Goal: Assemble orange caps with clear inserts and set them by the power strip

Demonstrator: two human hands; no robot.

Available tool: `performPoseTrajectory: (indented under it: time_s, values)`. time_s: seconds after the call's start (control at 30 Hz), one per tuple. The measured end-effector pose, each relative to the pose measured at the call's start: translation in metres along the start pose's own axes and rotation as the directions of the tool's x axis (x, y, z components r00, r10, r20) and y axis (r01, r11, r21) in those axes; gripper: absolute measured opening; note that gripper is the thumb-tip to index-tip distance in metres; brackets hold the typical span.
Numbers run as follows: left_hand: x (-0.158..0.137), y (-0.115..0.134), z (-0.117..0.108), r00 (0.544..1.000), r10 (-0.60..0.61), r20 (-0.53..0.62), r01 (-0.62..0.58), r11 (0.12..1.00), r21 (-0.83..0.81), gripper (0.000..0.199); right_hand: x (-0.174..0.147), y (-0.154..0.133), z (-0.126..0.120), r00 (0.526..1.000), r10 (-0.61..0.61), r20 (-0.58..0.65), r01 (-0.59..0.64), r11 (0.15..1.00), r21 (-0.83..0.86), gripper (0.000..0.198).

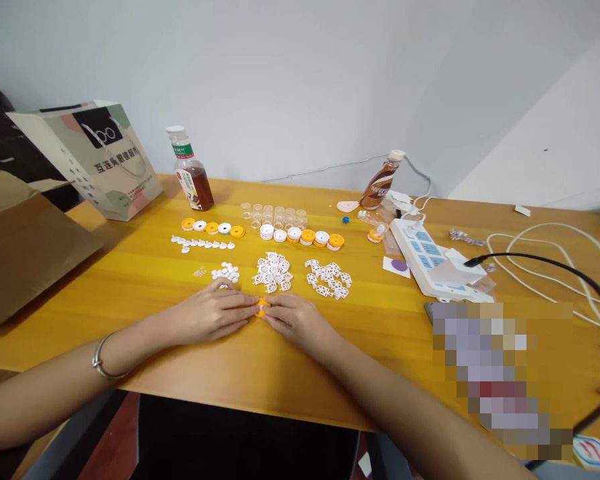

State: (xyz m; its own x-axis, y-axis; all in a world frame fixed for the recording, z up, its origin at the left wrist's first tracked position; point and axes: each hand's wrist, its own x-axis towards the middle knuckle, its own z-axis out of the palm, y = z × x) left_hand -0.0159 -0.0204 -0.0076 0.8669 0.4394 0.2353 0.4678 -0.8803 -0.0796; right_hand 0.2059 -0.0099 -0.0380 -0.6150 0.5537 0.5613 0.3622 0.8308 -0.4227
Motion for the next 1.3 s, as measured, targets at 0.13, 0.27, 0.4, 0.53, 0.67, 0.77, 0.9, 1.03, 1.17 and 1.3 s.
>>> performPoseTrajectory:
  time_s: [0.13,0.27,0.4,0.53,0.67,0.77,0.9,1.03,1.17,1.3]
  values:
    - [0.0,0.001,0.001,1.0,-0.006,-0.005,0.006,1.0,0.022,0.03,0.0,-0.001,-0.001,1.0,-0.005,0.021,0.005,1.0,-0.011,0.015]
    - [0.0,0.001,0.001,1.0,-0.006,0.001,0.006,0.999,0.042,0.029,0.001,-0.003,-0.002,0.999,-0.006,0.043,0.007,0.999,-0.036,0.016]
    - [-0.001,0.002,0.0,1.0,0.004,-0.006,-0.004,0.999,0.048,0.028,0.002,-0.004,-0.002,0.996,-0.007,0.085,0.013,0.998,-0.069,0.017]
    - [-0.001,0.002,-0.001,1.0,0.009,0.01,-0.01,0.997,0.072,0.029,0.002,-0.005,-0.001,0.997,-0.011,0.076,0.017,0.997,-0.081,0.016]
    - [0.0,0.003,0.0,1.0,0.012,0.012,-0.013,0.997,0.075,0.028,0.001,-0.002,0.002,1.0,-0.011,0.025,0.012,0.999,-0.048,0.013]
    - [0.0,0.004,0.0,1.0,0.013,-0.009,-0.013,0.998,0.058,0.029,0.0,0.0,0.003,1.0,0.003,-0.003,-0.003,1.0,-0.016,0.012]
    - [0.0,0.005,0.001,0.999,0.011,-0.041,-0.009,0.999,0.05,0.03,0.0,0.001,0.004,0.999,0.02,-0.031,-0.019,1.0,0.015,0.01]
    - [0.001,0.009,0.001,0.999,0.0,-0.034,0.002,0.998,0.059,0.03,0.0,0.001,0.005,0.999,0.03,-0.044,-0.029,0.999,0.029,0.009]
    - [0.001,0.005,-0.003,0.999,0.001,-0.035,-0.001,1.0,0.014,0.029,-0.001,0.002,0.005,0.999,0.038,-0.021,-0.037,0.999,0.037,0.01]
    - [-0.007,-0.021,-0.012,0.992,-0.117,-0.047,0.115,0.993,-0.038,0.027,-0.001,0.002,0.003,0.997,0.07,-0.029,-0.069,0.996,0.048,0.008]
